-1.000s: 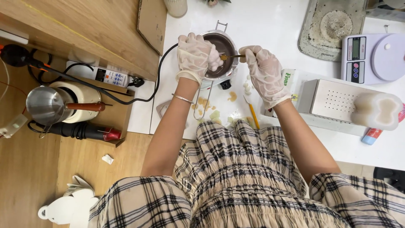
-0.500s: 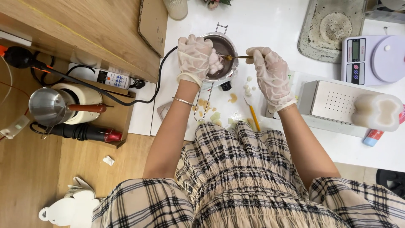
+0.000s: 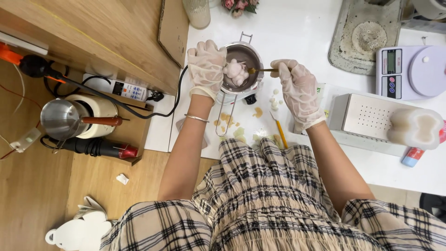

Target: Melting and mixing wax with additive chips in a small metal pot on a heating element.

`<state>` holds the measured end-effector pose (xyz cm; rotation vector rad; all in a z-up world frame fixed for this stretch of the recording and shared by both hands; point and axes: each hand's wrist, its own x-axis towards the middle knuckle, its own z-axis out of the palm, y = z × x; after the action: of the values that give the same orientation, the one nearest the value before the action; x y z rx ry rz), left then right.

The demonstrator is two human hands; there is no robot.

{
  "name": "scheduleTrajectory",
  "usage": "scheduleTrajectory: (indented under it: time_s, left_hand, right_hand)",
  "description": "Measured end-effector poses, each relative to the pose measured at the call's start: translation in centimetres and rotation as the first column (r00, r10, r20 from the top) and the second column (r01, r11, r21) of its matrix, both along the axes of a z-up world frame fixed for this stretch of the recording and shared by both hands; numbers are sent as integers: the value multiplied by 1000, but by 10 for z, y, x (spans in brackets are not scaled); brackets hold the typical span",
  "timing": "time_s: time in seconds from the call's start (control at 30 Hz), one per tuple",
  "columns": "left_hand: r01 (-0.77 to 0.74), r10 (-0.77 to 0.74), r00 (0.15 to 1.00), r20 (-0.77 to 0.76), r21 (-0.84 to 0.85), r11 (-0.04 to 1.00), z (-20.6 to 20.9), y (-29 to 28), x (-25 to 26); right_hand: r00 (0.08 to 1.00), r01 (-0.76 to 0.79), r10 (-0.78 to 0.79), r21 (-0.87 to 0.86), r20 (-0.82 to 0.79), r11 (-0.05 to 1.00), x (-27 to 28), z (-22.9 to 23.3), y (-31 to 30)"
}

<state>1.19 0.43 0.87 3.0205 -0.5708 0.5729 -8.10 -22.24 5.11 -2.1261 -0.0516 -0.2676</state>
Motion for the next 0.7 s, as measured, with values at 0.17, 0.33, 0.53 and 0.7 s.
scheduleTrajectory:
  time_s: [0.17, 0.33, 0.53, 0.7]
  left_hand:
    - [-2, 2, 1000, 1, 42, 999, -6, -1, 5]
    - [-16, 20, 999, -39, 102, 995, -15, -6, 9]
    - [18, -18, 1000, 1, 86, 996, -35, -13, 18]
    - [-21, 15, 998, 63, 97, 995, -26, -16, 14]
  right_hand:
    - [997, 50, -47, 50, -54, 998, -2, 7, -2]
    - [988, 65, -55, 68, -142, 996, -4, 8, 1]
    - [998, 33, -27, 111, -57, 993, -5, -2, -4]
    - [994, 49, -39, 99, -99, 994, -8, 4, 0]
